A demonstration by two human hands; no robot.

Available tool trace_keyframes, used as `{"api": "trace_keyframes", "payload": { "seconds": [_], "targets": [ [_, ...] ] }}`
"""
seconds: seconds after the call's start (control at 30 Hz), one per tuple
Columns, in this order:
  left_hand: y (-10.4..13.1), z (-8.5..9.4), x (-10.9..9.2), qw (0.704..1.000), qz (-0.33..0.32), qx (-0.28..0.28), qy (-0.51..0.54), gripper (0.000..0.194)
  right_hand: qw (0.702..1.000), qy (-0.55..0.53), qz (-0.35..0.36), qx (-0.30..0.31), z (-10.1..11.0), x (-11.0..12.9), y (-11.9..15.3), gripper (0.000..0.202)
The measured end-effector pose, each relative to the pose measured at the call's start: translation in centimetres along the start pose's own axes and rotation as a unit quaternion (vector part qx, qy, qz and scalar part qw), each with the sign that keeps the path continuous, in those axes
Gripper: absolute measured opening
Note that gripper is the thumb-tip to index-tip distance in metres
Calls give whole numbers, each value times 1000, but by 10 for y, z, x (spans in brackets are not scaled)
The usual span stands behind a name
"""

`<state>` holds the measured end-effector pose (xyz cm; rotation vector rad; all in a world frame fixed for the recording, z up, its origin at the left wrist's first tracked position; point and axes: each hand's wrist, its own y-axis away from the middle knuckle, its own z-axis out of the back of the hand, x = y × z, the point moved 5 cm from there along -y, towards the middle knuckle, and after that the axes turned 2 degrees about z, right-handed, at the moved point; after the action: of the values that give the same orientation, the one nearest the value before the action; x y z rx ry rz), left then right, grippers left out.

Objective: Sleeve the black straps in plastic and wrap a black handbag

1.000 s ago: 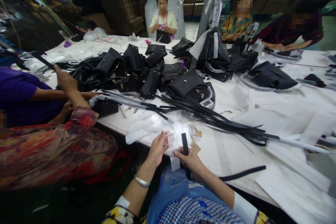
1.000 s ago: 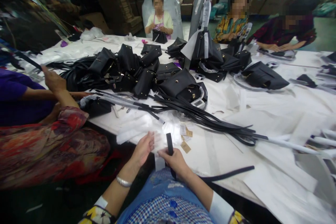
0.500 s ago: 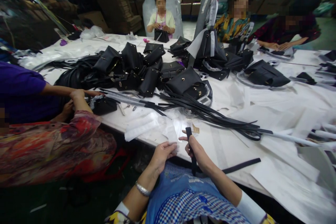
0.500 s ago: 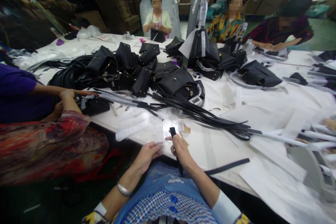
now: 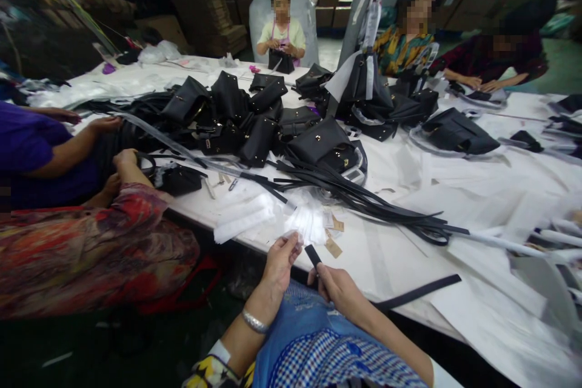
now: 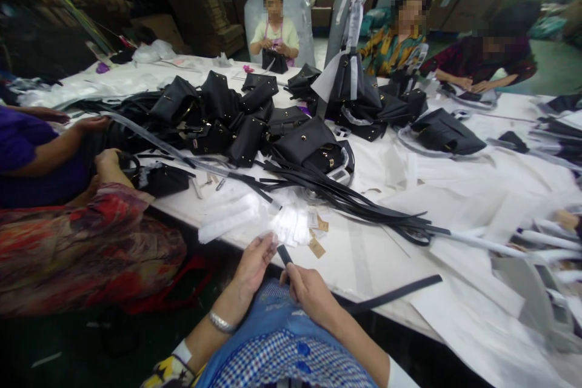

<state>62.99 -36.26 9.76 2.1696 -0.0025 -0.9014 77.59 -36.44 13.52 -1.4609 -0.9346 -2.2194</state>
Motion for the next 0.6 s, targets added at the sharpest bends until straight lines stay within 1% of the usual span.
{"api": "trace_keyframes", "payload": {
  "seconds": [0.1,0.27,0.47,0.6],
  "targets": [
    [2,-1,1,1000,4,4,-3,23,997,72,2,-22,1,-1,-5,60],
    [2,-2,4,1000,11,11,8,15,980,194,-2,-53,6,-3,-9,55],
    [3,-3,5,1000,24,0,20,14,967,246,-27,-55,9,-4,-11,54],
    [4,-7,8,999,14,34,15,17,963,263,-31,-46,6,-7,-15,53]
  ]
}}
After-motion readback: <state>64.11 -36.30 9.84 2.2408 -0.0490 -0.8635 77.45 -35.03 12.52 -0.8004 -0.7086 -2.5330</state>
